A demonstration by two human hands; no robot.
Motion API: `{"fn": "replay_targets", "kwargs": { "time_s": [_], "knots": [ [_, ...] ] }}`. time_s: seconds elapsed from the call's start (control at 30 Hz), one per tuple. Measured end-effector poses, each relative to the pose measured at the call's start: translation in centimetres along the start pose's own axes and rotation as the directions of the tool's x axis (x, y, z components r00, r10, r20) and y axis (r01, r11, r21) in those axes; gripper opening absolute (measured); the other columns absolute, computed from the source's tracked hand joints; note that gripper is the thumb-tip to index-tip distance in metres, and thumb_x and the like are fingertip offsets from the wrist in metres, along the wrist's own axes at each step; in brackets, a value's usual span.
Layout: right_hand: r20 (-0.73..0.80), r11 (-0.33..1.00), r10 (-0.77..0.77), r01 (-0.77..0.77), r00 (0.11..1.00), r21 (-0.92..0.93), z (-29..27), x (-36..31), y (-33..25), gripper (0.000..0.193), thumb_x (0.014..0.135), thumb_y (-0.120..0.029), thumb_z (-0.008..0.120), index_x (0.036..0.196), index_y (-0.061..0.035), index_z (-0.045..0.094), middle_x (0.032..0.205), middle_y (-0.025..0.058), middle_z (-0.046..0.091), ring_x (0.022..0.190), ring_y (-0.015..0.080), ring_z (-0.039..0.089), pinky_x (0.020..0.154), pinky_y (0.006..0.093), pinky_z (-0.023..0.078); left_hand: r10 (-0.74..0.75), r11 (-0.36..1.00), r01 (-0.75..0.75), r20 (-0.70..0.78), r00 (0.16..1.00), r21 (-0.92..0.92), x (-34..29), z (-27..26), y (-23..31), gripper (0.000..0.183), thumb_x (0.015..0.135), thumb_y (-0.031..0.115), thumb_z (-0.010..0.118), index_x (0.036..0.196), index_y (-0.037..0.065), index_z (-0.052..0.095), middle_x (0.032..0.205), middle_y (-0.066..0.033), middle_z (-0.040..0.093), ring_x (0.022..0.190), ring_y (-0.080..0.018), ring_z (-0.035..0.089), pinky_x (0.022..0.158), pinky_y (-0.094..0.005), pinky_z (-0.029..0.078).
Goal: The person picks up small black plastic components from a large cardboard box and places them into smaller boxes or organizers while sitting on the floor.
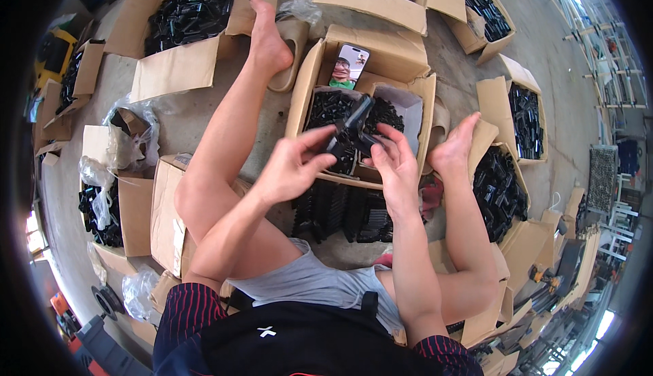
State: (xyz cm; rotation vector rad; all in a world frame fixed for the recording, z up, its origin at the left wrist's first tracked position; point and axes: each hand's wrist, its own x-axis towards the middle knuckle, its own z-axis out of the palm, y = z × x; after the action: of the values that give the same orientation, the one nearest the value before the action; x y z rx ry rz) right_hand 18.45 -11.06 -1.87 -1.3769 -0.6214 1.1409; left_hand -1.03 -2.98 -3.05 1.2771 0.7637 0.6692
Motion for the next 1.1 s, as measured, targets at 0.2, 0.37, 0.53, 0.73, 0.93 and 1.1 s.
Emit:
{"fn": "replay_targets", "kwargs": {
  "time_s": [0.2, 0.37, 0.53, 0.73, 0.93, 1.1],
  "knots": [
    [-0.090, 0.915, 0.040, -0.072, 0.995, -0.396, -2.6, 3.1, 2.2, 0.027, 0.102, -0.017, 0.063, 0.124, -0.0010, 0.063, 0.109, 0.0092, 0.071, 0.082, 0.0128, 0.063, 0.074, 0.0270, 0.052, 0.246, 0.942, -0.155, -0.300, 0.922, 0.298, 1.1, -6.0, 4.1, 0.051, 0.090, -0.002, 0.069, 0.137, 0.000, 0.052, 0.111, -0.0184, 0.074, 0.098, -0.0231, 0.073, 0.082, -0.0328, 0.055],
    [0.152, 0.585, -0.178, 0.229, 0.972, -0.778, 0.7, 6.2, 4.0, 0.023, 0.091, -0.011, 0.070, 0.111, -0.0011, 0.071, 0.092, 0.0140, 0.072, 0.080, 0.0235, 0.070, 0.074, 0.0343, 0.054, 0.090, 0.898, 0.108, -0.417, 0.904, 0.427, -0.2, -7.0, 6.5, 0.049, 0.089, -0.001, 0.067, 0.134, 0.007, 0.049, 0.097, -0.0155, 0.076, 0.081, -0.0236, 0.073, 0.074, -0.0361, 0.053],
    [0.222, 0.109, -0.285, 0.262, 0.932, -0.959, 2.8, 9.3, 5.1, 0.016, 0.085, -0.011, 0.074, 0.100, -0.0054, 0.073, 0.097, 0.0139, 0.068, 0.098, 0.0343, 0.064, 0.088, 0.0443, 0.051, 0.135, 0.865, 0.043, -0.314, 0.940, 0.501, -0.3, -6.8, 5.3, 0.047, 0.086, -0.001, 0.067, 0.129, 0.011, 0.051, 0.090, -0.0152, 0.074, 0.076, -0.0344, 0.070, 0.071, -0.0433, 0.052],
    [0.235, 0.113, -0.281, 0.275, 0.931, -0.955, 3.1, 9.5, 6.6, 0.014, 0.085, -0.012, 0.073, 0.097, -0.0054, 0.070, 0.097, 0.0131, 0.066, 0.097, 0.0336, 0.061, 0.085, 0.0447, 0.050, 0.152, 0.808, 0.018, -0.238, 0.959, 0.588, 0.1, -5.8, 3.9, 0.045, 0.087, -0.002, 0.066, 0.127, 0.012, 0.051, 0.099, -0.0157, 0.075, 0.092, -0.0382, 0.071, 0.078, -0.0461, 0.053],
    [0.100, 0.283, -0.382, 0.219, 0.919, -0.934, 2.6, 9.0, 7.4, 0.013, 0.094, -0.013, 0.065, 0.102, -0.0026, 0.065, 0.097, 0.0160, 0.069, 0.094, 0.0389, 0.065, 0.084, 0.0487, 0.052, 0.228, 0.734, -0.035, -0.198, 0.953, 0.678, 0.8, -4.5, 1.2, 0.054, 0.085, -0.001, 0.067, 0.132, 0.012, 0.044, 0.093, -0.0198, 0.070, 0.087, -0.0431, 0.067, 0.075, -0.0529, 0.053],
    [-0.041, 0.642, -0.491, 0.330, 0.870, -0.693, 1.9, 6.2, 2.8, 0.016, 0.096, -0.007, 0.064, 0.111, -0.0008, 0.067, 0.096, 0.0155, 0.072, 0.084, 0.0278, 0.071, 0.078, 0.0354, 0.056, 0.224, 0.728, -0.072, -0.137, 0.965, 0.682, 1.2, -3.1, 0.8, 0.057, 0.085, -0.002, 0.067, 0.135, 0.010, 0.042, 0.103, -0.0239, 0.069, 0.096, -0.0438, 0.066, 0.082, -0.0521, 0.053]
  ]
}}
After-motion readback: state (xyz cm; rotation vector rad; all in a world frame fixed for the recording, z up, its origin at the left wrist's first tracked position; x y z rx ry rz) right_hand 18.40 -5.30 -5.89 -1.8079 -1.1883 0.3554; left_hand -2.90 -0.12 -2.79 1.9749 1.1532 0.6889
